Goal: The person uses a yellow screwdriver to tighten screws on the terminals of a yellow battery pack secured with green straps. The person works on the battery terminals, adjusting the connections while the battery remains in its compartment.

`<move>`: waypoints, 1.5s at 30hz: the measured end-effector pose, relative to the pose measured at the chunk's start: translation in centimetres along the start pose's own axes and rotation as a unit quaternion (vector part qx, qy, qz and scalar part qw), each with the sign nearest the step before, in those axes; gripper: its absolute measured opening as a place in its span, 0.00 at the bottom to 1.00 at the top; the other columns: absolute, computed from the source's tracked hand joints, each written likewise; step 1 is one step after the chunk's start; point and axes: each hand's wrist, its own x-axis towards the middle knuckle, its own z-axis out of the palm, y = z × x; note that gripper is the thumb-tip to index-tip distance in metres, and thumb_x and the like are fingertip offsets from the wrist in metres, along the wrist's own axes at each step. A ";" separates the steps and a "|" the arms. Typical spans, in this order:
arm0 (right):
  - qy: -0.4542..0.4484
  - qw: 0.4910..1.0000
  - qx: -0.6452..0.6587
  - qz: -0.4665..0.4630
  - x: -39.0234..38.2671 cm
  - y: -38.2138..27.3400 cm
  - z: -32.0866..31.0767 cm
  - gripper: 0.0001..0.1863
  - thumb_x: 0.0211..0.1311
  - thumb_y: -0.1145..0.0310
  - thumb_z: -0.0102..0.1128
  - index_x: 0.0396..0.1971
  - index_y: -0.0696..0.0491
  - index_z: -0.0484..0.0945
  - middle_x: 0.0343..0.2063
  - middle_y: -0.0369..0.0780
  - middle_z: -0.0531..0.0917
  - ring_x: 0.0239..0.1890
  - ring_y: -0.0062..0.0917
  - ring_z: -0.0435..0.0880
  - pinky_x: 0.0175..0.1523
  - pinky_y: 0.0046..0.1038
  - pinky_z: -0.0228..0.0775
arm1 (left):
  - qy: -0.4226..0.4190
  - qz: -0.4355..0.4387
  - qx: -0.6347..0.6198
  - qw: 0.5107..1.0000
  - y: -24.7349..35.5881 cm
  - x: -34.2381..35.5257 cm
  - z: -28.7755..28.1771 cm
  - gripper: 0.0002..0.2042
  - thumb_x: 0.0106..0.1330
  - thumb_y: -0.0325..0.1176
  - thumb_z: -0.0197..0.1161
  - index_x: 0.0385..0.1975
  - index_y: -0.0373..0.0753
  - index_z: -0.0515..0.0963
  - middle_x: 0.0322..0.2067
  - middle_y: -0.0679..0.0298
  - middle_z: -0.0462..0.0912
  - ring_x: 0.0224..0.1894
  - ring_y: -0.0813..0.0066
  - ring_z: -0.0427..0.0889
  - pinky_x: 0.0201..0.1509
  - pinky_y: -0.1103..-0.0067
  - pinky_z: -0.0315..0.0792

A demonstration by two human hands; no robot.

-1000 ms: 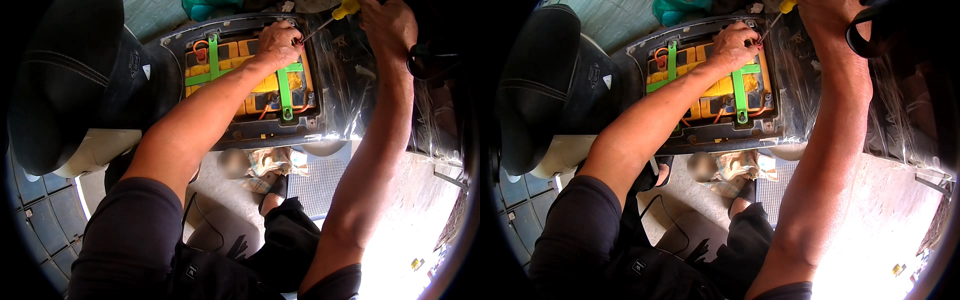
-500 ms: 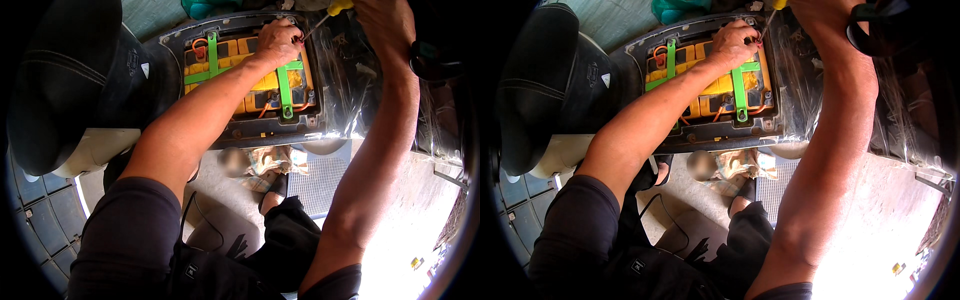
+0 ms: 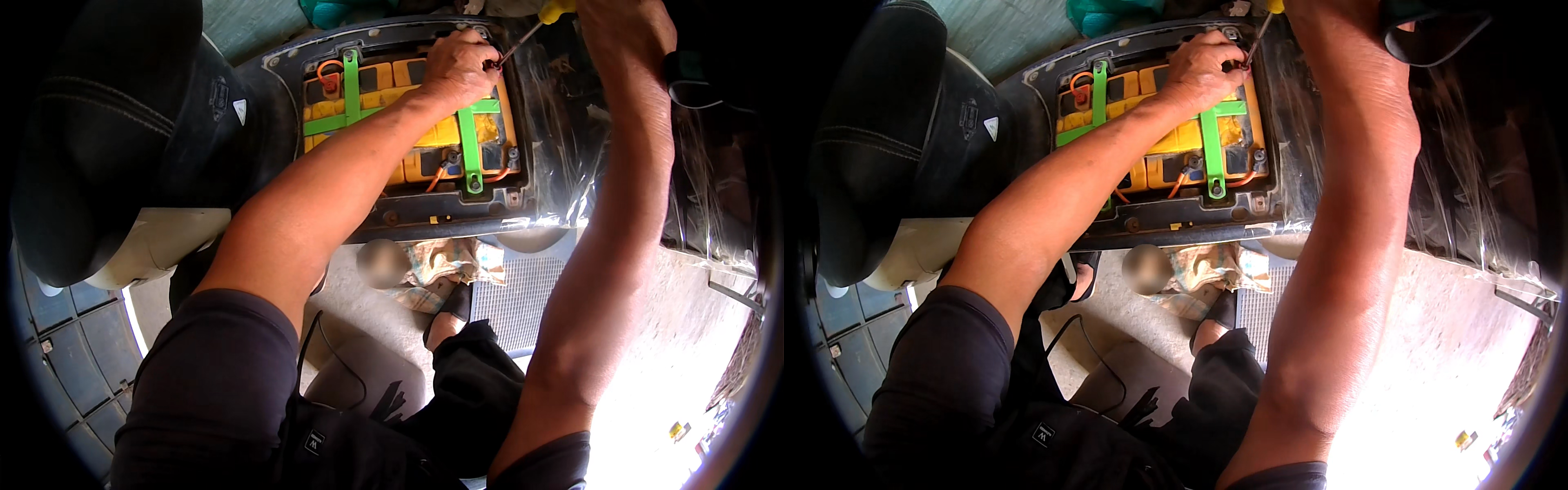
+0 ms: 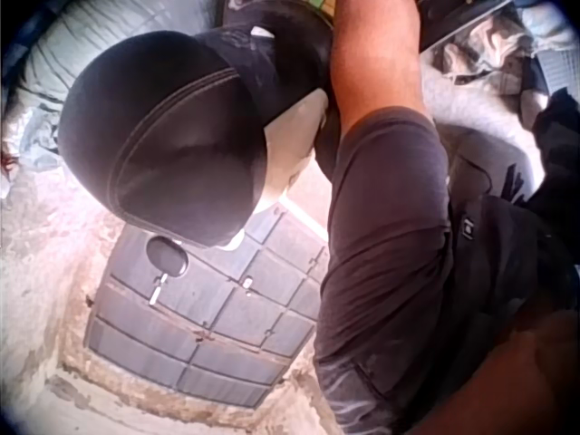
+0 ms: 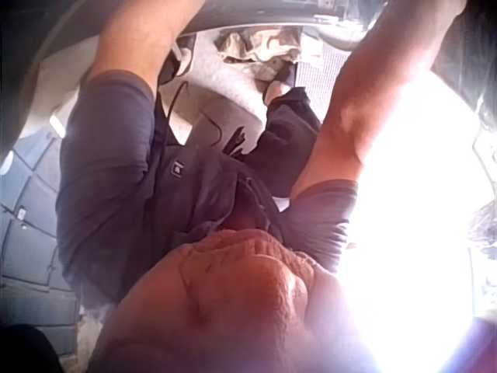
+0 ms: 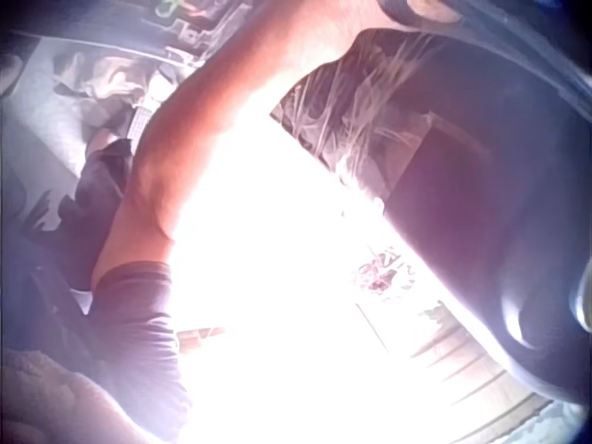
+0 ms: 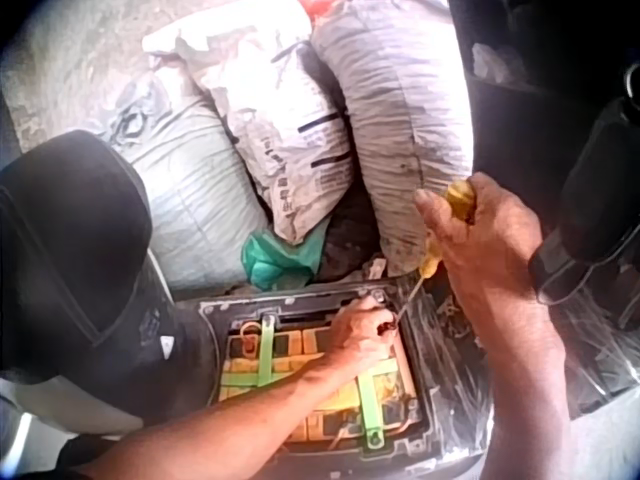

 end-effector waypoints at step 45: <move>-0.080 0.994 0.008 0.073 0.4 -2.9 -1.6 0.13 0.57 0.71 0.59 0.39 0.62 0.77 0.28 0.47 0.82 0.29 0.27 0.82 0.35 0.28 0.71 | 0.023 0.000 -0.018 1.000 -0.1 0.0 0.5 0.06 0.51 0.39 0.68 0.27 0.48 0.85 0.36 0.67 0.80 0.45 0.65 0.76 0.50 0.68 0.68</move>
